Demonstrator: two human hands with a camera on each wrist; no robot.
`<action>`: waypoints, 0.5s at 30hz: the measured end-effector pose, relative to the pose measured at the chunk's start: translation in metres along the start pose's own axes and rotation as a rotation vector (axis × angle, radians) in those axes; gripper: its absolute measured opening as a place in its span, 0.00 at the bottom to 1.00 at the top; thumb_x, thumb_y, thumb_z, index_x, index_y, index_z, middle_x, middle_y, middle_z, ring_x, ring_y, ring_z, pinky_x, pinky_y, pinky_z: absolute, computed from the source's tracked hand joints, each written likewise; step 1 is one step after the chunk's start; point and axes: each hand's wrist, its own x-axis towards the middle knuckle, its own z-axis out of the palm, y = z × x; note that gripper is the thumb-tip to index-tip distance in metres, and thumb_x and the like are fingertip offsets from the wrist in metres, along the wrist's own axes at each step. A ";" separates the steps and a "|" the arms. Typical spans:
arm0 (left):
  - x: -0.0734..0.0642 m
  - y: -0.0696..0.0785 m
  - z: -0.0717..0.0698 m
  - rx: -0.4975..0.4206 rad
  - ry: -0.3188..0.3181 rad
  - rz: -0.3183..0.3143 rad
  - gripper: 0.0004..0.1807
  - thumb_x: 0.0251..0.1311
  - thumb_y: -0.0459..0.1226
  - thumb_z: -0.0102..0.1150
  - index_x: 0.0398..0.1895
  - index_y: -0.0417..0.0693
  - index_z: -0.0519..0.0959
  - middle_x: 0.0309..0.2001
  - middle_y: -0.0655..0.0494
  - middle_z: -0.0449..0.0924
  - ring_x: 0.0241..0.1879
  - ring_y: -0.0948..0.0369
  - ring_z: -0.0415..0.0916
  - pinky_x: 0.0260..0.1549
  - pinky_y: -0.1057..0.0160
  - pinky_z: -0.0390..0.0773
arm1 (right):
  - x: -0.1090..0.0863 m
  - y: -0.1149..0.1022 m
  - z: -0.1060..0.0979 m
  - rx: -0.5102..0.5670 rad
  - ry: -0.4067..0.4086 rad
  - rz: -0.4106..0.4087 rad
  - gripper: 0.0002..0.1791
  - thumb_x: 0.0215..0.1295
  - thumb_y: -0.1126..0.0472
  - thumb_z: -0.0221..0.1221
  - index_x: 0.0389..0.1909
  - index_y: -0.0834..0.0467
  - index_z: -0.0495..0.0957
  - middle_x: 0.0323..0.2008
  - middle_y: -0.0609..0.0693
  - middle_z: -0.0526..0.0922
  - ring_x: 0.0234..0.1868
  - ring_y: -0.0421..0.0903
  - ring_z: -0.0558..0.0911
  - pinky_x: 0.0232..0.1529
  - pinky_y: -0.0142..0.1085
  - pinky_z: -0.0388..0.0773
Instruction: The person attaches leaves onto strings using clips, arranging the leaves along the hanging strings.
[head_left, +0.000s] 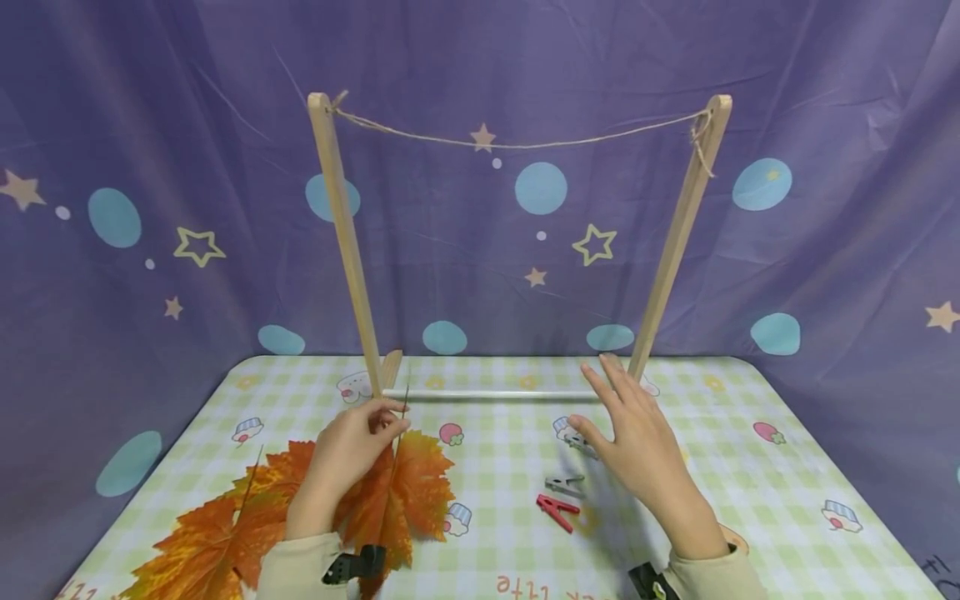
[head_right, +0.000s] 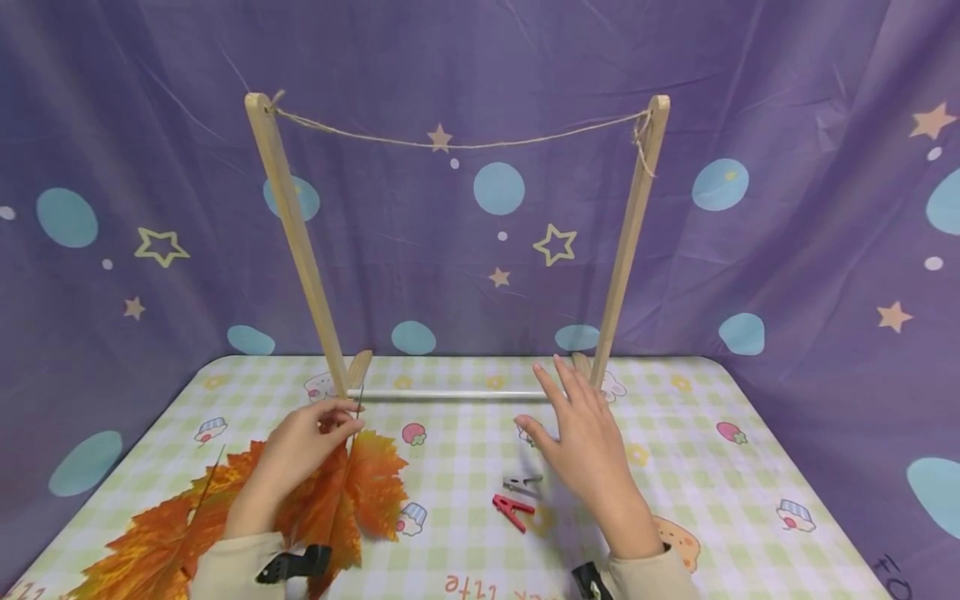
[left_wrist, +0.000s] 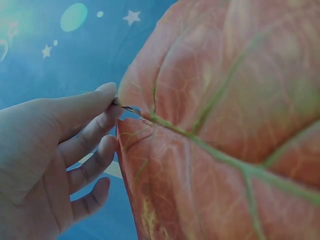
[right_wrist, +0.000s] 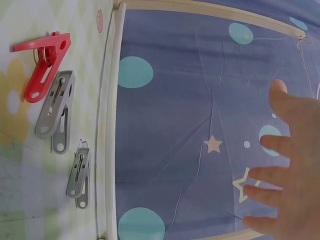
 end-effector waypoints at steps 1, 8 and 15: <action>-0.001 0.002 -0.001 0.004 0.012 0.008 0.12 0.65 0.44 0.64 0.49 0.55 0.84 0.32 0.64 0.81 0.27 0.64 0.72 0.26 0.60 0.70 | 0.000 0.000 0.000 0.009 0.003 -0.011 0.39 0.70 0.41 0.58 0.77 0.46 0.56 0.78 0.53 0.50 0.74 0.61 0.55 0.68 0.62 0.53; -0.003 0.012 -0.008 0.008 0.079 0.042 0.13 0.65 0.46 0.64 0.49 0.54 0.84 0.33 0.63 0.83 0.28 0.63 0.73 0.26 0.60 0.70 | 0.000 0.004 -0.004 0.050 0.042 -0.130 0.38 0.67 0.49 0.64 0.75 0.46 0.61 0.74 0.52 0.60 0.70 0.62 0.63 0.63 0.65 0.59; -0.003 0.019 -0.007 -0.011 0.119 0.057 0.12 0.64 0.46 0.65 0.48 0.57 0.85 0.35 0.64 0.84 0.30 0.62 0.74 0.29 0.59 0.70 | 0.002 0.006 -0.006 0.079 0.153 -0.248 0.34 0.62 0.56 0.68 0.70 0.52 0.70 0.67 0.53 0.72 0.65 0.59 0.71 0.61 0.60 0.66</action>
